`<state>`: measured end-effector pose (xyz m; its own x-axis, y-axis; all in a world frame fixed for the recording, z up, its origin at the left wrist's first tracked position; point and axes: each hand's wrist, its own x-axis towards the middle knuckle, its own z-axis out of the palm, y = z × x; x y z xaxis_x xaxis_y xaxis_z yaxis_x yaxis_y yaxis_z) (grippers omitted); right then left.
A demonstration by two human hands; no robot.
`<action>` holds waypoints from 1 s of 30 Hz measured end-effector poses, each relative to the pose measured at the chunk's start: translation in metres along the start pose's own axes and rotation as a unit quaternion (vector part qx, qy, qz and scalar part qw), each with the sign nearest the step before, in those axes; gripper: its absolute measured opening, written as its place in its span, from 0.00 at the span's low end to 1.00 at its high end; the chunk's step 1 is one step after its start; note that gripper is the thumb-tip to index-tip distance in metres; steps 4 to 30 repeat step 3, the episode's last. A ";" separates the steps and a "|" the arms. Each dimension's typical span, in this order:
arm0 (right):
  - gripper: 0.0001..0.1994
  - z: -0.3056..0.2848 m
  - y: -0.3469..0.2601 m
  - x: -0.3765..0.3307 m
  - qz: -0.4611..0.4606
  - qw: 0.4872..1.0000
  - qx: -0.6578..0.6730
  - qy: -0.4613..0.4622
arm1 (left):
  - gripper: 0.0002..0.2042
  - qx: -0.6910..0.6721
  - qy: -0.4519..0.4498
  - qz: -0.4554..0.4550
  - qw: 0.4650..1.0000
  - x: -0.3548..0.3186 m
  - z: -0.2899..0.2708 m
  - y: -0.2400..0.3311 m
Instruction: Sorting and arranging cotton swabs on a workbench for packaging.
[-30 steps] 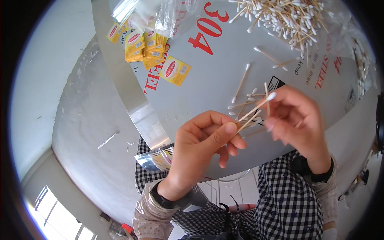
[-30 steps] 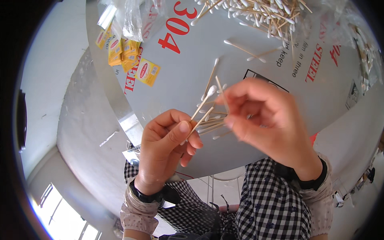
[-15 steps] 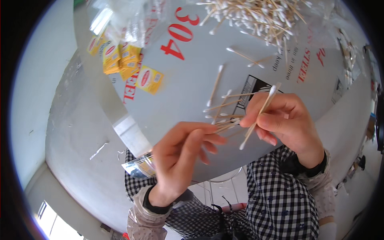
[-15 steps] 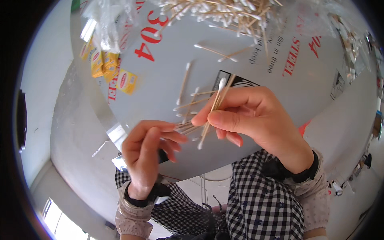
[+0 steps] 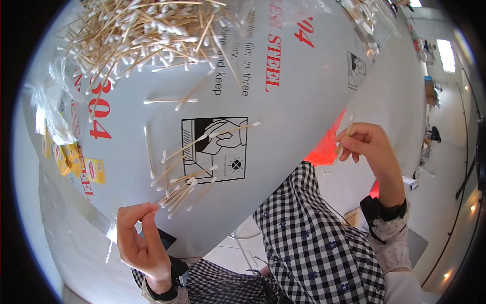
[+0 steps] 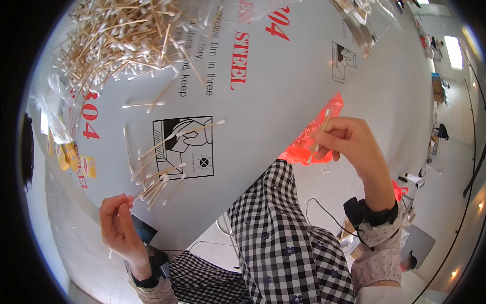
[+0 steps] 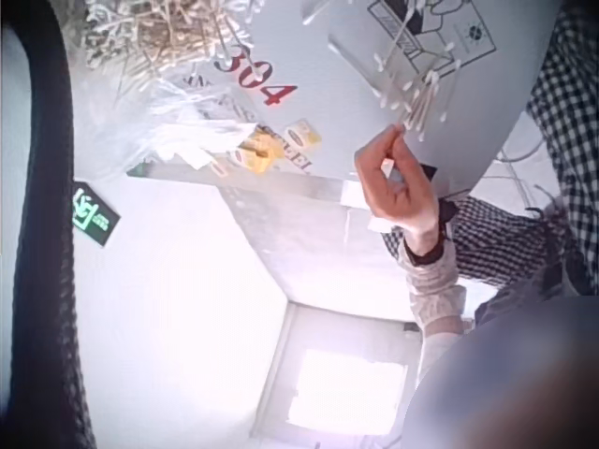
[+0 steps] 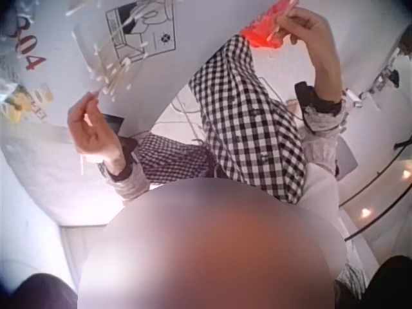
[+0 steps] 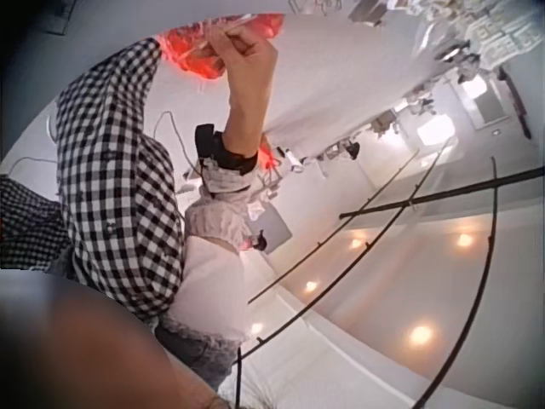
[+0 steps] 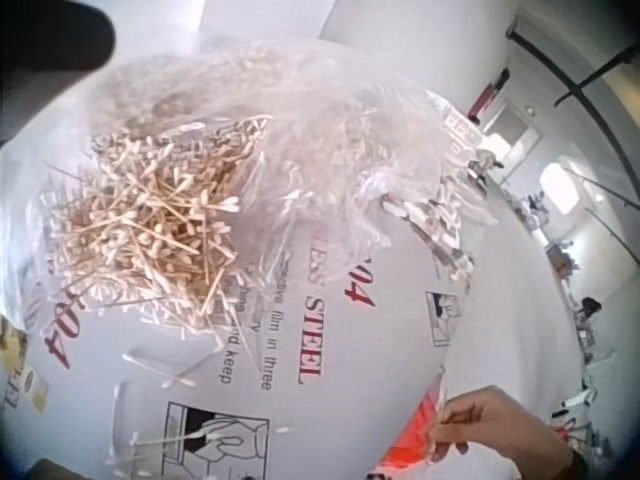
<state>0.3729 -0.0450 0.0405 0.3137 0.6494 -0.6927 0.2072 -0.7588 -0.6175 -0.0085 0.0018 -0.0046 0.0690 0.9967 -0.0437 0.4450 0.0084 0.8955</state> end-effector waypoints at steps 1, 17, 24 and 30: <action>0.05 -0.004 0.009 0.005 0.000 1.000 -0.004 -0.001 | 0.06 0.001 -0.005 0.001 1.000 0.000 0.001 -0.001; 0.05 -0.013 0.022 0.012 0.020 1.000 -0.015 0.014 | 0.06 0.014 -0.006 0.026 1.000 0.002 0.000 -0.003; 0.05 -0.013 0.022 0.012 0.020 1.000 -0.015 0.014 | 0.06 0.014 -0.006 0.026 1.000 0.002 0.000 -0.003; 0.05 -0.013 0.022 0.012 0.020 1.000 -0.015 0.014 | 0.06 0.014 -0.006 0.026 1.000 0.002 0.000 -0.003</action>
